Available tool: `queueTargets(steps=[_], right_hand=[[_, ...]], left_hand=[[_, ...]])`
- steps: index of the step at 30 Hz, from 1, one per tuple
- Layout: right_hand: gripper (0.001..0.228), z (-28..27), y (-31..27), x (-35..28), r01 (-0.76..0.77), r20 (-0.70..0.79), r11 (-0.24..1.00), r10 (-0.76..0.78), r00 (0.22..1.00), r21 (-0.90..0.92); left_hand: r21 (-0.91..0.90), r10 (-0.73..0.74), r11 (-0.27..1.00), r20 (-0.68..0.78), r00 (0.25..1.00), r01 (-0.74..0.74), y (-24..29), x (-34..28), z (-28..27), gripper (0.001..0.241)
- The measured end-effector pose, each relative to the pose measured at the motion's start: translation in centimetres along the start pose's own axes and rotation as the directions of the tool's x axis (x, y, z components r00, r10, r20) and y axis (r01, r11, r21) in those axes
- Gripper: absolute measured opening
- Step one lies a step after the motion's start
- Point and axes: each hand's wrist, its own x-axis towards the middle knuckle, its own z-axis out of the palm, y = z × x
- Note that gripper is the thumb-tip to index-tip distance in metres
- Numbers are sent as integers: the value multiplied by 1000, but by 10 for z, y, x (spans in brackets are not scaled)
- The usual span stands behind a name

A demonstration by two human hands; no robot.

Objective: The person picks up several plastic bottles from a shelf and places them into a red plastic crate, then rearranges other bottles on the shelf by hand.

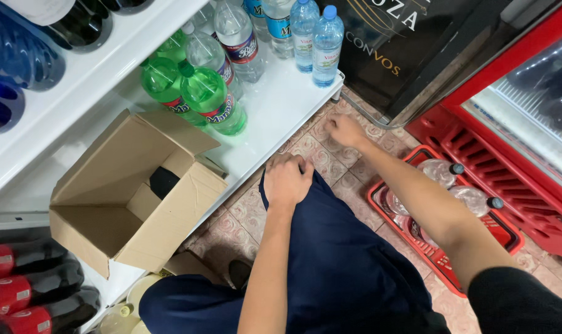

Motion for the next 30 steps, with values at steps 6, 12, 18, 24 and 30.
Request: queueTargets(steps=[6,12,18,24,30], right_hand=[[39,-26,-62,105,-17,-40,1000,16,999,-26],[46,-38,-146,177,135,-113,986,-146,983,-101],[58,-49,-210,233,211,-213,963,-244,946,-169],[30,-44,-231,265,253,-255,936,-314,915,-247],[20,-34,-221,262,183,-263,885,-315,912,-427]], left_hand=[[4,-109,994,119,987,109,7,15,-1,36],[25,-18,999,-88,996,21,1,11,9,41],[17,-20,1000,-153,988,23,-2,18,13,37],[15,0,1000,-177,984,3,-1,21,10,42],[6,16,1000,-191,981,-15,-5,16,15,40]])
